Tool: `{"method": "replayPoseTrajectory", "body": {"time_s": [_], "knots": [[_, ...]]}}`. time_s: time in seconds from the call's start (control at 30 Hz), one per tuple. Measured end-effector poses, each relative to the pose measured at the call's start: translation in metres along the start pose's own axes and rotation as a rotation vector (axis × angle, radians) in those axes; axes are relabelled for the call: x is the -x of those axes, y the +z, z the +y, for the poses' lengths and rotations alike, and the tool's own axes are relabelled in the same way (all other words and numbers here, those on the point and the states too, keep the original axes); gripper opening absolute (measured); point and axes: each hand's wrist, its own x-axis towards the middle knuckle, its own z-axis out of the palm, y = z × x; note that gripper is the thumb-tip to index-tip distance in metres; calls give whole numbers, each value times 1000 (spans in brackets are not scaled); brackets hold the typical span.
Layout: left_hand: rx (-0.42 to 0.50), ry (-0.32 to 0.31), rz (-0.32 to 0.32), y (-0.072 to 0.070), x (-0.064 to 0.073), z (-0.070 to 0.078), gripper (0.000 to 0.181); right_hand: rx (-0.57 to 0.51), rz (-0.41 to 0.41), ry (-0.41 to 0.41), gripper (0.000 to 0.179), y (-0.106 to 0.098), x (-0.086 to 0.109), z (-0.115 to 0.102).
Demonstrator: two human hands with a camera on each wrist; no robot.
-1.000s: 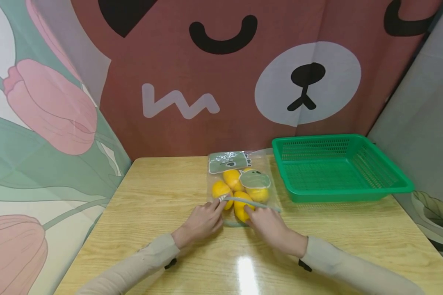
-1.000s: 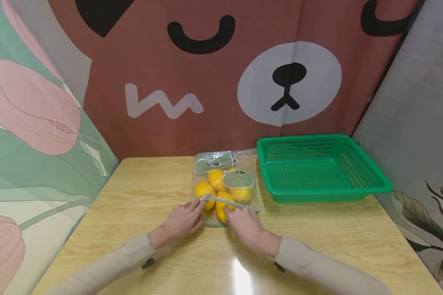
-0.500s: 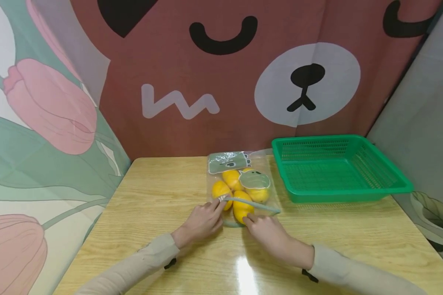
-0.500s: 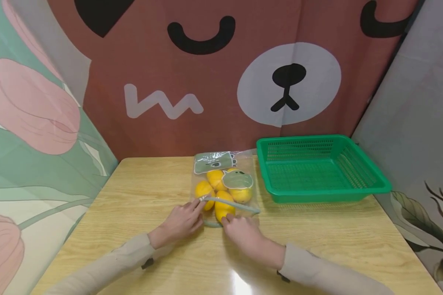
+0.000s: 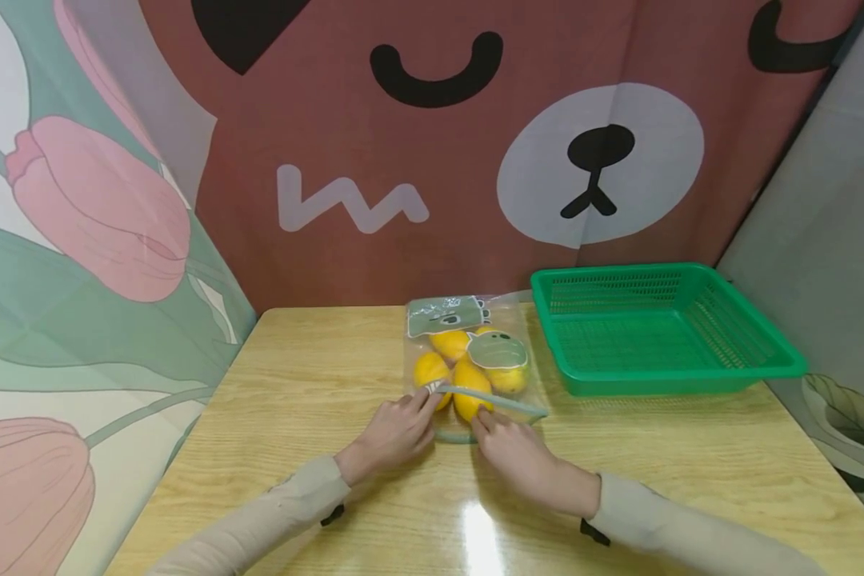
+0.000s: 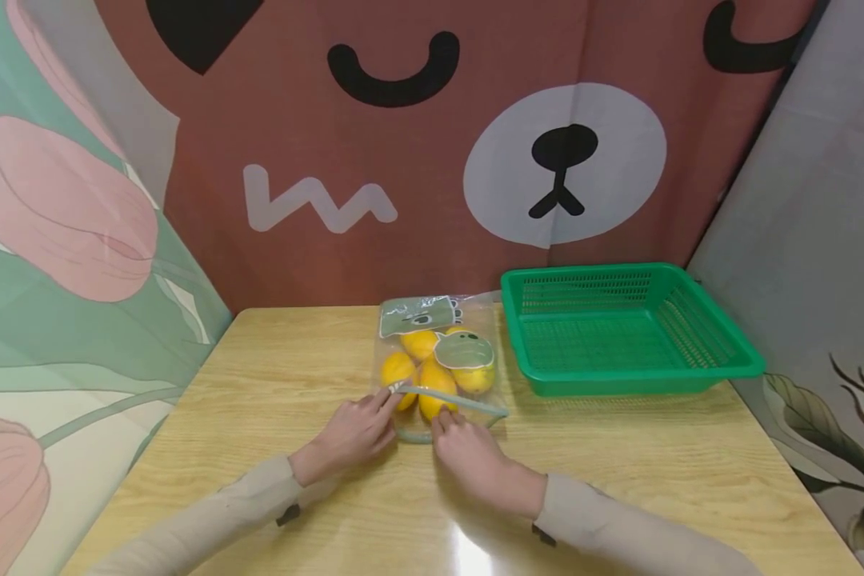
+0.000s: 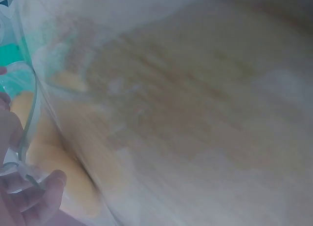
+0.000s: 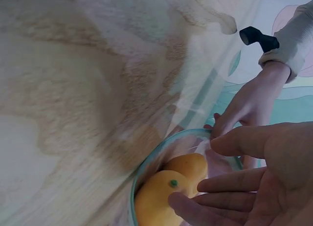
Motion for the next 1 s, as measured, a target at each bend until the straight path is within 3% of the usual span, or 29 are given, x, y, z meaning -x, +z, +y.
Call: {"method": "replayPoseTrajectory", "body": {"time_s": [0.3,0.47,0.73,1.0], "knots": [[-10,9,18,0,0,0,53,-27,-5,5,40,9,-6,6],[-21,10,9,0,0,1,57,-74,-2,25,43,18,-10,10],[-23,24,33,2,1,1,52,-121,-77,85,58,30,-13,18],[-32,31,13,1,2,0,53,-140,-46,80,46,29,-11,18]]}}
